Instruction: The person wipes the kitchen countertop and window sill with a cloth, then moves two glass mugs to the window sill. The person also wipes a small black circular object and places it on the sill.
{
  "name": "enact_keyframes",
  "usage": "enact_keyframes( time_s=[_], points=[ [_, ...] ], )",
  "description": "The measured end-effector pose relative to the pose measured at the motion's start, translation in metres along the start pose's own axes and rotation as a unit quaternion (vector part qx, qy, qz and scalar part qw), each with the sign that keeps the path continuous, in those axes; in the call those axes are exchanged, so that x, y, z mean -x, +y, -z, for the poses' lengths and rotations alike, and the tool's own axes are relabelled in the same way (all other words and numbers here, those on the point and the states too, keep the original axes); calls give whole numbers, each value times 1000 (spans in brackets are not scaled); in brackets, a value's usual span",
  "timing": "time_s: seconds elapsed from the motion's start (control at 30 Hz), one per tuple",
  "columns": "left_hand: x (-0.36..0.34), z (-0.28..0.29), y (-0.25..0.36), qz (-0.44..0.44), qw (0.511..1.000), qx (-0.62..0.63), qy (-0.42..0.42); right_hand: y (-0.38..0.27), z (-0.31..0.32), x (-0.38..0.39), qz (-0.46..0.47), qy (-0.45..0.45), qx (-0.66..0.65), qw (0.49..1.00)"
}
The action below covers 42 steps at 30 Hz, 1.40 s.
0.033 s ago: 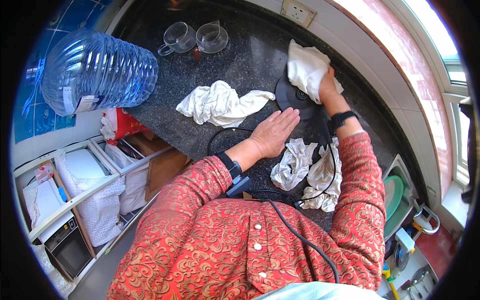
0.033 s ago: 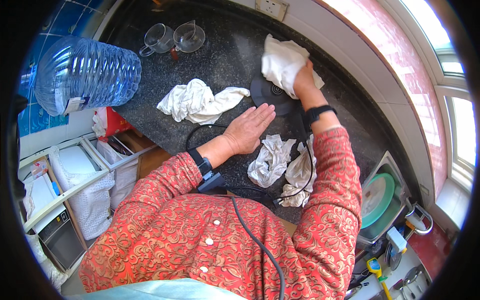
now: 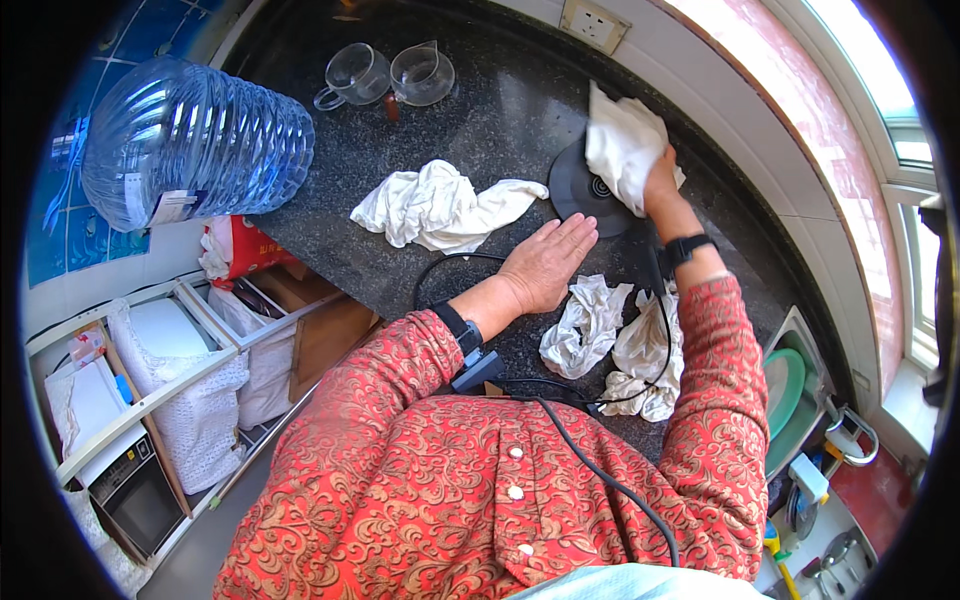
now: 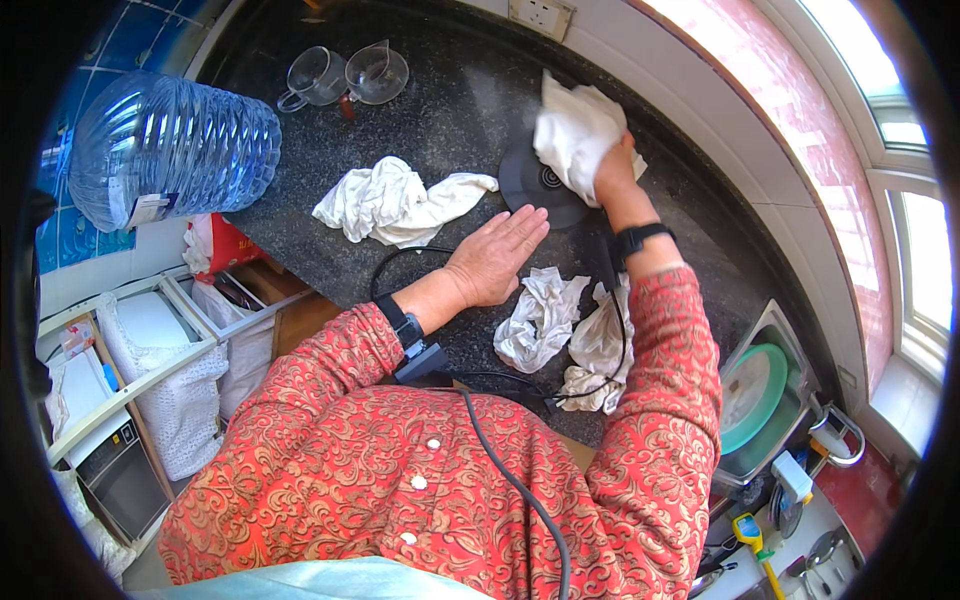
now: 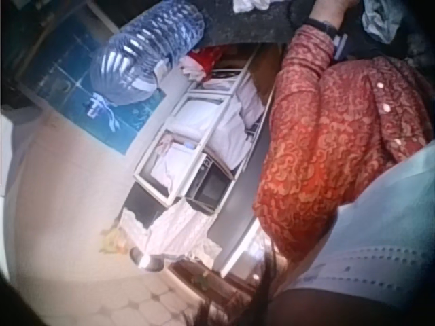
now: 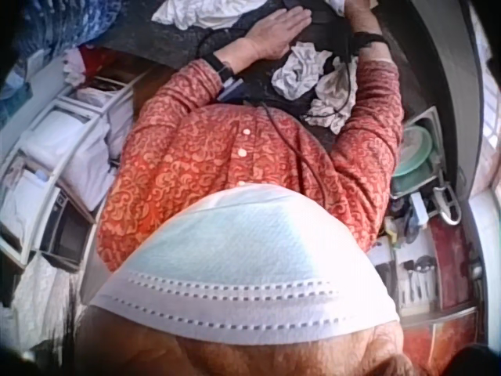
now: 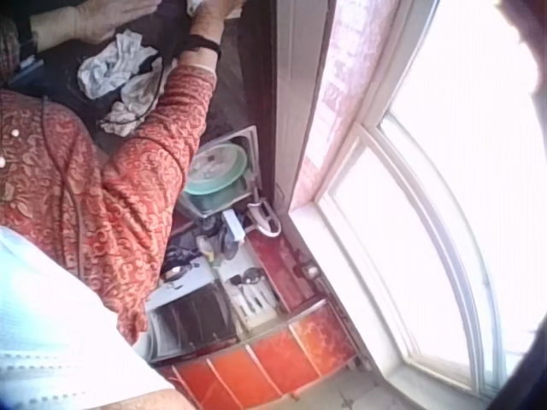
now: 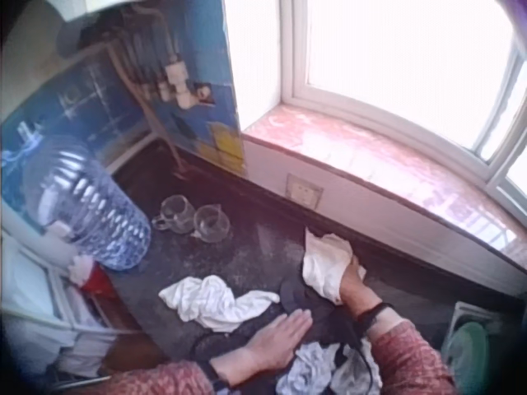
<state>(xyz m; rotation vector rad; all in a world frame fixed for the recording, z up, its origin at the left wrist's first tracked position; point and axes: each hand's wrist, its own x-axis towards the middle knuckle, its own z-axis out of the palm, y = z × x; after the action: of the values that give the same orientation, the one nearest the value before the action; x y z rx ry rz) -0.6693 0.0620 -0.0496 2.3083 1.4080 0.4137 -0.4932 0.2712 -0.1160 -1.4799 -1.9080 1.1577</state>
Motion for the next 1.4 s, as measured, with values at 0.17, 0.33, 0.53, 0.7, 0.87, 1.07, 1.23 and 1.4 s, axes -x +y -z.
enact_keyframes(
  time_s=[0.17,0.33,0.53,0.7,0.87,1.07,1.23,1.4],
  points=[
    [-1,-1,1,9,1000,4,-5,13,41,91,14,19,150,988],
    [-1,-3,-2,-2,1000,6,8,-31,34,155,227,-40,434,871],
    [14,14,-15,37,992,83,86,-101,-6,148,303,-4,408,861],
    [31,30,-33,138,981,112,71,-137,-58,101,370,50,483,792],
    [34,14,-31,131,988,-3,84,-121,-93,85,248,74,404,877],
    [37,-6,-33,141,984,-37,106,-73,-69,154,284,41,316,904],
    [38,-8,-37,114,984,-54,129,-37,-21,203,80,20,344,935],
    [39,-10,-34,118,984,-62,120,-55,4,183,47,213,190,957]
  ],
)
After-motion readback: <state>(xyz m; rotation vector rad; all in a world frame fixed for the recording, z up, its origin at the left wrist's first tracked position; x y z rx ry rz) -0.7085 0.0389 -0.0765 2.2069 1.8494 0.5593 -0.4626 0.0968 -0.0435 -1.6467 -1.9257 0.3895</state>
